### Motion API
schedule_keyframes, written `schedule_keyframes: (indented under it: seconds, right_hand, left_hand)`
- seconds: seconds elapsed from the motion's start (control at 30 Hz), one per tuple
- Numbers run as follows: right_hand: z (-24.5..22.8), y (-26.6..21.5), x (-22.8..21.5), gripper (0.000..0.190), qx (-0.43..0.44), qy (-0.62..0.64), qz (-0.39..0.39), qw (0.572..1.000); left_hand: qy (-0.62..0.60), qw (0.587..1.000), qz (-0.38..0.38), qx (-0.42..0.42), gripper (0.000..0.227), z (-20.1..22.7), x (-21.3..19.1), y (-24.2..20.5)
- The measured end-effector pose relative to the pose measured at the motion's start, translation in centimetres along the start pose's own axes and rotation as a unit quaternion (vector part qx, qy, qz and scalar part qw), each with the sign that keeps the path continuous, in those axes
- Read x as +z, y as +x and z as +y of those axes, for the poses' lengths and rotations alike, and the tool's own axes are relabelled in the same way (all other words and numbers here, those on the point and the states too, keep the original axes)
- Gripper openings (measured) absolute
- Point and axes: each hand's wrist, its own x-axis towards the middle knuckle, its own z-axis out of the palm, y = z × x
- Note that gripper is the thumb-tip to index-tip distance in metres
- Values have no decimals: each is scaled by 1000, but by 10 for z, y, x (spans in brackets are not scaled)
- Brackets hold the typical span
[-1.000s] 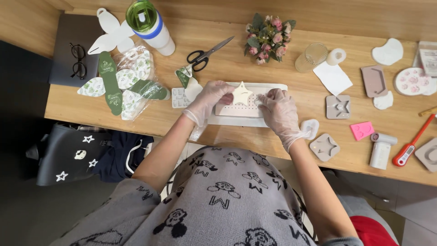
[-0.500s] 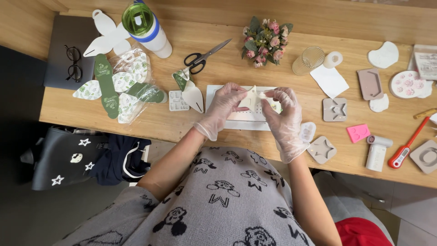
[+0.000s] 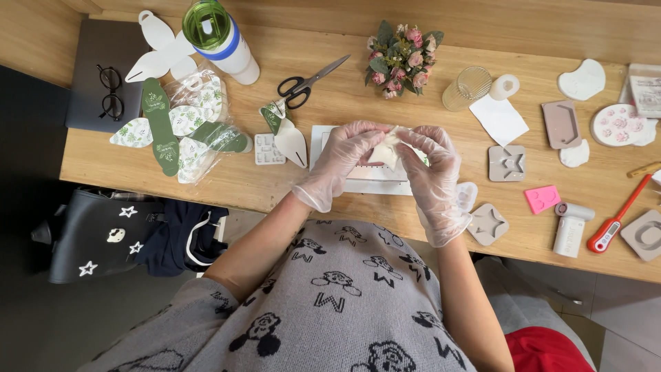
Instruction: Putting on protective gloves and inspecting decorative wax shapes and silicone molds on a workbench in a candle studio.
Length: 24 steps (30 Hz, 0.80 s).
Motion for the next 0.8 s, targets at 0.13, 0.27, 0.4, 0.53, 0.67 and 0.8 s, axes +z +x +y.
schedule_keyframes:
  seconds: [0.13, 0.27, 0.4, 0.53, 0.67, 0.8]
  right_hand:
    - [-14, 5, -5, 25, -23, -2, -34, 999]
    - [-17, 15, -11, 28, -31, -22, -65, 997]
    - [-17, 21, -13, 29, -16, 11, -85, 996]
    - [-19, 21, -16, 26, 3, 57, -99, 993]
    - [-17, 24, -20, 25, 3, 43, -113, 993]
    - [-15, 24, -24, 23, 20, 66, -124, 990]
  left_hand:
    - [19, 1000, -5, -6, 16, -14, -8, 9]
    - [11, 1000, -22, -17, 15, 4, -3, 3]
    - [58, 993, -107, -4, 29, 35, 6, -17]
    - [89, 987, -134, 20, 39, 45, 10, -25]
    - [91, 986, -137, 18, 38, 53, 13, -31]
    - [70, 988, -133, 25, 35, 48, 12, -28]
